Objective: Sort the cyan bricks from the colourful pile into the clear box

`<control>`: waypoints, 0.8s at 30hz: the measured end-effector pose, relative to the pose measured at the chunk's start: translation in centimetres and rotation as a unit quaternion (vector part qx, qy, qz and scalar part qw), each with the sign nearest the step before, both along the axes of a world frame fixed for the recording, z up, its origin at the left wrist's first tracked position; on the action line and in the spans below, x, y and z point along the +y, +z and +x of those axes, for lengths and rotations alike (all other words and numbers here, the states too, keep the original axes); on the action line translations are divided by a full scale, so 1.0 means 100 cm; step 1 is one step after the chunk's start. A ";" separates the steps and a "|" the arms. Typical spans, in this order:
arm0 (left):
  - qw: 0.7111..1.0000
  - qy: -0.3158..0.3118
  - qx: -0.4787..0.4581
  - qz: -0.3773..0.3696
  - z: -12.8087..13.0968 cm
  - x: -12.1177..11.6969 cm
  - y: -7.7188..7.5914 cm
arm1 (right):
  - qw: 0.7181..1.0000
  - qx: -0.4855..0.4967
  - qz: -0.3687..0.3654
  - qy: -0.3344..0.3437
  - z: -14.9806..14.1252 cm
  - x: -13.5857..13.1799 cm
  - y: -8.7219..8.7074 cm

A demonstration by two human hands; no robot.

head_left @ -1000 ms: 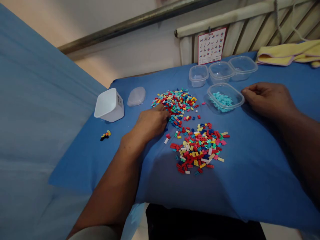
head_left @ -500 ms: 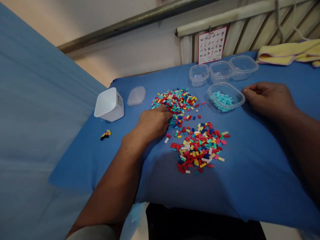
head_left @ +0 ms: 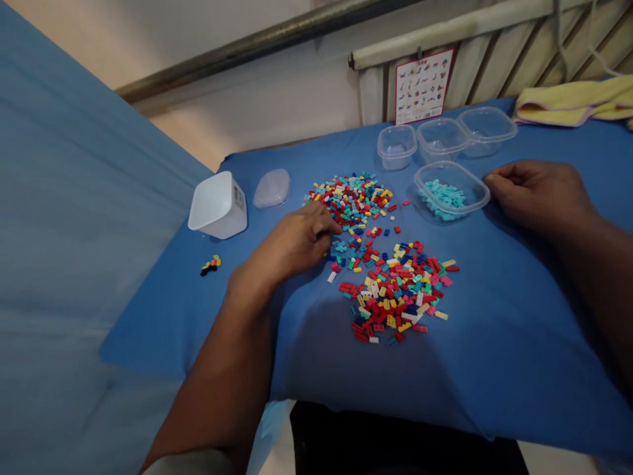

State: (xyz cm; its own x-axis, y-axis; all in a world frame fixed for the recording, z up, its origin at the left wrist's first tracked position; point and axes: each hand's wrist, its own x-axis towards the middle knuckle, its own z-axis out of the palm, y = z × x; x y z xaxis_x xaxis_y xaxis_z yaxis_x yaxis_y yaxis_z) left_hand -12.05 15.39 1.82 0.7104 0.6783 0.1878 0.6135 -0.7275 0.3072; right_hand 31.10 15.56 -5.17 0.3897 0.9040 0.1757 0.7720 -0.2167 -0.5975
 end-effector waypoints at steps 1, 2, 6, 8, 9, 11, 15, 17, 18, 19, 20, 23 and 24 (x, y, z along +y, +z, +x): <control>1.000 -0.008 0.009 -0.010 0.003 -0.001 -0.001 | 1.000 0.000 -0.001 -0.002 0.000 0.000 0.000; 0.999 -0.013 0.021 -0.021 0.005 -0.003 -0.001 | 1.000 0.001 -0.004 -0.005 0.001 0.000 -0.001; 0.994 -0.022 0.098 -0.050 0.013 -0.007 0.000 | 1.000 0.011 -0.009 -0.008 0.003 0.001 -0.003; 0.989 -0.024 0.140 -0.048 0.015 -0.008 0.002 | 1.000 0.013 -0.008 -0.009 0.003 0.001 -0.004; 0.987 -0.022 0.154 -0.046 0.016 -0.008 0.003 | 1.000 0.012 -0.008 -0.012 0.003 0.001 -0.004; 0.985 -0.021 0.166 -0.047 0.016 -0.007 0.005 | 1.000 0.007 -0.012 -0.014 0.002 0.001 -0.003; 0.988 -0.024 0.136 -0.066 0.014 -0.006 0.006 | 1.000 0.002 -0.010 -0.009 0.000 0.000 -0.001; 0.988 -0.013 0.131 -0.083 0.012 -0.006 0.006 | 1.000 0.005 -0.011 -0.014 -0.001 -0.001 0.001; 0.987 -0.007 0.134 -0.090 0.011 -0.006 0.007 | 1.000 0.005 -0.012 -0.018 -0.002 -0.001 0.002; 0.986 -0.002 0.135 -0.096 0.011 -0.007 0.008 | 1.000 0.003 -0.013 -0.021 -0.003 -0.001 0.003; 0.986 0.003 0.135 -0.098 0.011 -0.007 0.009 | 1.000 0.002 -0.014 -0.023 -0.004 -0.002 0.005; 0.986 0.009 0.135 -0.098 0.011 -0.008 0.011 | 0.999 0.004 -0.018 -0.027 -0.008 -0.003 0.009; 0.986 0.011 0.136 -0.096 0.011 -0.009 0.011 | 0.999 0.005 -0.021 -0.026 -0.008 -0.003 0.010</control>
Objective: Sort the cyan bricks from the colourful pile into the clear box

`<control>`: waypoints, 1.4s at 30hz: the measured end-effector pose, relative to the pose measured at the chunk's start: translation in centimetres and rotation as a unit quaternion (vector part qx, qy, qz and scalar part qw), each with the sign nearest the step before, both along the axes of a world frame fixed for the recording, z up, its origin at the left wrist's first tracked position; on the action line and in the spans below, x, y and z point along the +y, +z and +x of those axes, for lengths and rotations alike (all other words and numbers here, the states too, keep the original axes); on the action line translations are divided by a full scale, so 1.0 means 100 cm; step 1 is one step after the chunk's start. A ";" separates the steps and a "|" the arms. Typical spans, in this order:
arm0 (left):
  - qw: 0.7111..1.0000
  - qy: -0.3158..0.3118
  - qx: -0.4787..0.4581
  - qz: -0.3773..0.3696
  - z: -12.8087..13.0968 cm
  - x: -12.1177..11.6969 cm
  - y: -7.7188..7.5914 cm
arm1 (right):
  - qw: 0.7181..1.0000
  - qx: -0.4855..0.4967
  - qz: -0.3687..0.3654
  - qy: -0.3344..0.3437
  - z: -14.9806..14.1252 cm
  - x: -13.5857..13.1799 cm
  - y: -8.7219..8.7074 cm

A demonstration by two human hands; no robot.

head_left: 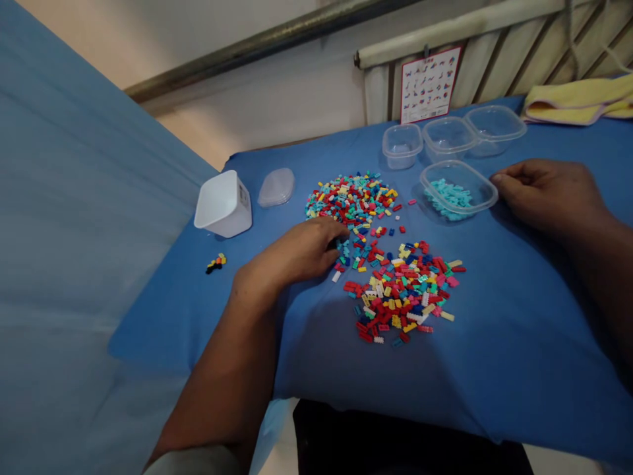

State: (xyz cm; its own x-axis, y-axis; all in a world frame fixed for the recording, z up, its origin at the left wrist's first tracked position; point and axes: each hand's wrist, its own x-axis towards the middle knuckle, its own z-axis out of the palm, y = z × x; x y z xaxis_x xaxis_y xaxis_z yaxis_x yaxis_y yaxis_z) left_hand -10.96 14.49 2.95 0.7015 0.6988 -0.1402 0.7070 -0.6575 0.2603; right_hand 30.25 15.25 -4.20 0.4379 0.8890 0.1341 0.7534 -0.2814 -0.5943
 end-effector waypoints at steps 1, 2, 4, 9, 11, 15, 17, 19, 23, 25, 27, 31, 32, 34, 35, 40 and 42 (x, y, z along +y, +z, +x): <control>1.000 0.000 -0.001 0.002 0.000 -0.001 0.000 | 1.000 0.000 -0.001 0.001 0.000 0.000 0.000; 1.000 -0.003 -0.003 0.005 0.001 -0.001 0.000 | 1.000 -0.002 -0.001 0.004 0.000 0.000 0.000; 1.000 -0.015 -0.012 0.006 0.002 -0.002 -0.001 | 1.000 -0.007 0.005 0.011 0.002 0.000 -0.001; 0.999 -0.046 -0.021 -0.010 0.005 -0.001 -0.004 | 1.000 -0.007 0.018 0.013 0.007 0.001 -0.008; 0.998 -0.048 -0.024 -0.011 0.005 0.000 -0.005 | 1.000 -0.005 0.021 0.013 0.007 0.001 -0.009; 0.999 -0.038 -0.012 -0.001 0.004 0.004 -0.007 | 1.000 0.000 0.013 0.010 0.003 0.001 -0.005; 0.999 -0.040 -0.007 -0.003 0.003 0.006 -0.009 | 1.000 0.002 0.005 0.005 0.001 0.000 -0.002; 0.999 -0.047 -0.006 -0.006 0.002 0.008 -0.010 | 1.000 -0.003 0.002 0.003 0.000 -0.001 0.000; 0.999 -0.043 0.002 0.010 0.002 0.009 -0.010 | 1.000 -0.018 0.005 0.007 0.003 0.000 -0.004; 0.999 -0.033 0.003 0.017 0.001 0.008 -0.009 | 1.000 -0.019 0.013 0.011 0.006 0.001 -0.007; 0.999 -0.026 -0.005 0.020 0.001 0.008 -0.008 | 0.999 -0.019 0.024 0.014 0.008 0.002 -0.010; 0.999 -0.009 -0.016 0.035 -0.001 0.010 -0.007 | 1.000 -0.010 0.022 0.017 0.008 0.002 -0.010; 0.999 -0.006 -0.017 0.039 -0.001 0.010 -0.006 | 1.000 -0.008 0.017 0.016 0.007 0.002 -0.009; 0.999 -0.001 -0.027 0.046 -0.002 0.011 -0.006 | 1.000 -0.009 0.012 0.013 0.006 0.001 -0.008; 0.998 0.007 -0.041 0.048 -0.002 0.010 -0.006 | 1.000 -0.010 0.010 0.012 0.006 0.001 -0.007; 0.959 0.115 -0.240 -0.095 -0.002 0.008 -0.008 | 1.000 -0.005 -0.001 0.010 0.008 0.002 -0.009; 0.914 0.157 -0.333 -0.171 -0.001 0.008 -0.009 | 1.000 -0.005 -0.004 0.010 0.010 0.003 -0.011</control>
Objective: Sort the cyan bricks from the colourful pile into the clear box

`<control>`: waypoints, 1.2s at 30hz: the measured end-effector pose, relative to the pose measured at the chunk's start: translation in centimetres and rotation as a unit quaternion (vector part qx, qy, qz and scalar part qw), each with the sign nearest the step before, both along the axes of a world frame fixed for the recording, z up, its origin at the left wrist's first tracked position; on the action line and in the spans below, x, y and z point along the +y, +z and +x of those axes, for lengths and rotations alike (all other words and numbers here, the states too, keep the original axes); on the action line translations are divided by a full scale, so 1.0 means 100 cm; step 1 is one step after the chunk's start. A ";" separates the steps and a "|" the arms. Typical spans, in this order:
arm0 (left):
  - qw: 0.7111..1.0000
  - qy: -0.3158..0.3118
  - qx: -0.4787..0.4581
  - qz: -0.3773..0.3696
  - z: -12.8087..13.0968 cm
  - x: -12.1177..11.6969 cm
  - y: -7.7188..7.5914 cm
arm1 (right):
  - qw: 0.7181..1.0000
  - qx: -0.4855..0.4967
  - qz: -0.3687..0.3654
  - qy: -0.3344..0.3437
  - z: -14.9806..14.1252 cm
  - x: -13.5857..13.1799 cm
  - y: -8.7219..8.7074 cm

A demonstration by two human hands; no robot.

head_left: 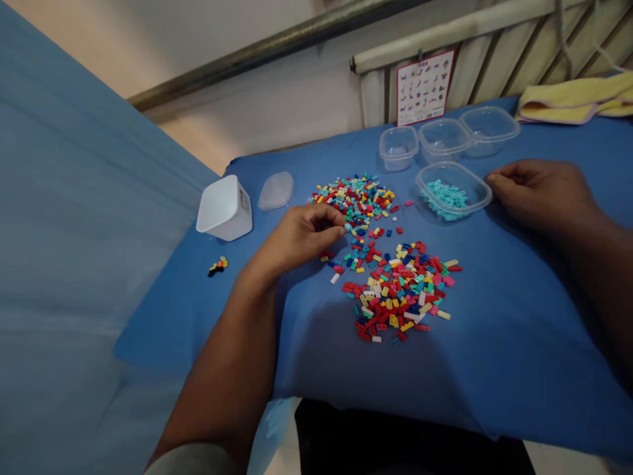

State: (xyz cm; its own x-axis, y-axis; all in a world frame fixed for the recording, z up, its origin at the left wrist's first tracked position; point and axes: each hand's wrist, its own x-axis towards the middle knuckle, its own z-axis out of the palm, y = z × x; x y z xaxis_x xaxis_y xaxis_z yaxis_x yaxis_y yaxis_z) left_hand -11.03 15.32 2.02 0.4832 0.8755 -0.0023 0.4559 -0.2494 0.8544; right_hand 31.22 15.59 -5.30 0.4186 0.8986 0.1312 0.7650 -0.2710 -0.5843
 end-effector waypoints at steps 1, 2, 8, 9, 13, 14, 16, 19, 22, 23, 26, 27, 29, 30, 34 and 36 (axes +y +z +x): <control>0.999 0.016 -0.042 -0.024 0.001 0.000 -0.001 | 1.000 -0.002 0.002 0.004 0.001 0.001 -0.001; 0.996 0.029 -0.077 -0.044 0.004 0.001 -0.001 | 1.000 -0.005 0.005 0.011 0.001 0.001 -0.002; 0.968 0.034 -0.206 -0.137 0.035 0.009 0.001 | 0.999 -0.011 0.039 0.033 0.000 0.003 -0.002; 0.968 0.023 -0.206 -0.140 0.044 0.011 0.003 | 0.998 -0.008 0.043 0.033 0.000 0.003 -0.002; 0.981 -0.013 -0.166 -0.099 0.092 0.026 0.012 | 0.998 -0.002 0.051 0.043 0.000 0.004 -0.002; 0.984 -0.024 -0.157 -0.076 0.106 0.032 0.013 | 0.998 -0.003 0.050 0.043 0.000 0.004 -0.002; 0.988 -0.049 -0.141 -0.029 0.136 0.046 0.012 | 0.998 -0.006 0.050 0.044 0.001 0.005 -0.003; 0.990 -0.097 -0.090 0.042 0.171 0.068 0.006 | 0.997 -0.007 0.054 0.049 0.003 0.005 -0.004; 0.985 -0.115 -0.040 0.122 0.180 0.080 0.004 | 0.997 -0.003 0.057 0.055 0.002 0.005 -0.004; 0.984 -0.110 -0.030 0.141 0.175 0.080 0.006 | 0.997 -0.002 0.058 0.055 0.002 0.004 -0.003; 0.982 -0.078 0.000 0.171 0.140 0.072 0.022 | 0.997 0.006 0.058 0.055 0.000 0.003 -0.001; 0.982 -0.062 0.017 0.179 0.123 0.067 0.028 | 0.997 0.006 0.056 0.052 -0.001 0.003 0.000; 0.980 -0.015 0.070 0.186 0.089 0.056 0.036 | 0.998 0.004 0.047 0.041 -0.001 0.002 0.001; 0.978 0.004 0.105 0.180 0.073 0.049 0.037 | 0.998 0.002 0.042 0.037 -0.001 0.002 0.001; 0.965 0.025 0.193 0.174 0.031 0.028 0.019 | 0.999 -0.008 0.036 0.037 0.002 0.002 -0.002; 0.941 0.001 0.277 0.194 0.026 0.020 0.007 | 0.999 -0.007 0.036 0.039 0.002 0.002 -0.003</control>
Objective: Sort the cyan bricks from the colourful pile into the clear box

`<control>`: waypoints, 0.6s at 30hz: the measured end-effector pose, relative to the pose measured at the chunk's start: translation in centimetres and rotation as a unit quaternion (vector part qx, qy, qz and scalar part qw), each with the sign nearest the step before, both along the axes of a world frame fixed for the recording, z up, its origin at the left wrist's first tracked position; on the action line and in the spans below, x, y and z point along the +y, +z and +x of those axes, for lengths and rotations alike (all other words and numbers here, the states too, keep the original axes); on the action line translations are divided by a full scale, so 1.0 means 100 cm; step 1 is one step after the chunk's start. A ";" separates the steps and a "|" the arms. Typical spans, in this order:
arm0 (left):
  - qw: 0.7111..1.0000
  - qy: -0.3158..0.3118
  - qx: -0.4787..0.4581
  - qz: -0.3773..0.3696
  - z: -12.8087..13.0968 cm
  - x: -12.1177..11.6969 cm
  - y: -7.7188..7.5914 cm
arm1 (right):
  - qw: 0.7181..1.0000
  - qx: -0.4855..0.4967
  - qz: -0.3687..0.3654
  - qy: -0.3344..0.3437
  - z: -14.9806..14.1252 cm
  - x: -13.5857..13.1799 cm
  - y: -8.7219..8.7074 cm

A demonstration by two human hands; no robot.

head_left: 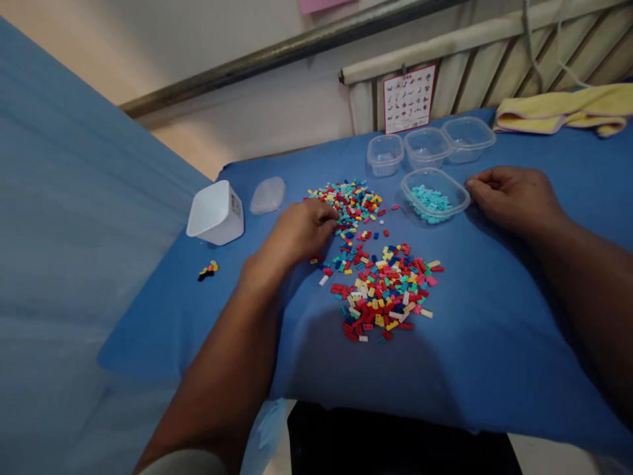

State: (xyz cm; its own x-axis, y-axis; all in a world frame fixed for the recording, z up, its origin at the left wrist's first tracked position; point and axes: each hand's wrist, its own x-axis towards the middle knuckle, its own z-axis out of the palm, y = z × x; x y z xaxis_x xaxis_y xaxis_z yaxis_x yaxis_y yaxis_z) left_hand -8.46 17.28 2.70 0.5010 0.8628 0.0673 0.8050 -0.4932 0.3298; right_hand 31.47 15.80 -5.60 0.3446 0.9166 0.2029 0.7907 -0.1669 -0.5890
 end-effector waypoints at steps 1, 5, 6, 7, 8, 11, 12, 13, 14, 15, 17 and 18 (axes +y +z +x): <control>0.999 -0.004 0.053 0.007 0.000 -0.003 -0.004 | 1.000 0.002 0.000 0.000 0.000 0.000 0.000; 0.980 0.008 0.199 0.012 0.007 -0.011 -0.009 | 1.000 -0.006 0.003 -0.008 -0.002 -0.002 0.001; 0.978 0.006 0.210 0.013 0.009 -0.012 -0.008 | 1.000 -0.007 0.002 -0.009 -0.003 -0.002 0.001; 0.976 -0.002 0.215 0.016 0.010 -0.012 -0.008 | 1.000 -0.008 0.002 -0.009 -0.003 -0.003 0.002; 0.976 -0.011 0.216 0.020 0.010 -0.012 -0.008 | 1.000 -0.009 0.002 -0.008 -0.003 -0.003 0.002; 0.977 -0.031 0.210 0.026 0.009 -0.011 -0.009 | 1.000 -0.009 0.002 -0.010 -0.002 -0.003 0.000; 0.978 -0.034 0.207 0.023 0.008 -0.011 -0.010 | 1.000 -0.011 0.001 -0.012 -0.002 -0.002 0.000; 0.978 -0.036 0.202 0.019 0.008 -0.011 -0.010 | 1.000 -0.013 -0.002 -0.013 -0.001 -0.002 -0.001; 0.979 -0.038 0.198 0.014 0.007 -0.012 -0.009 | 1.000 -0.015 -0.003 -0.014 -0.001 -0.002 -0.002; 0.980 -0.039 0.195 0.009 0.007 -0.012 -0.009 | 1.000 -0.015 -0.004 -0.015 -0.001 -0.002 -0.002; 0.981 -0.036 0.192 0.005 0.006 -0.014 -0.007 | 1.000 -0.015 -0.005 -0.017 -0.001 -0.001 -0.002; 0.981 -0.036 0.192 0.003 0.006 -0.015 -0.006 | 1.000 -0.015 -0.006 -0.018 -0.001 -0.002 -0.001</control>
State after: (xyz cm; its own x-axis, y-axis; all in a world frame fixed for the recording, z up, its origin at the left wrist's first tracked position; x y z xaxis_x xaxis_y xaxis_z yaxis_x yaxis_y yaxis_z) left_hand -7.89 15.77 2.09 0.5494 0.8248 -0.1335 0.8327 -0.5537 0.0064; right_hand 31.32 15.65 -5.69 0.3706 0.9065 0.2024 0.8019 -0.2024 -0.5621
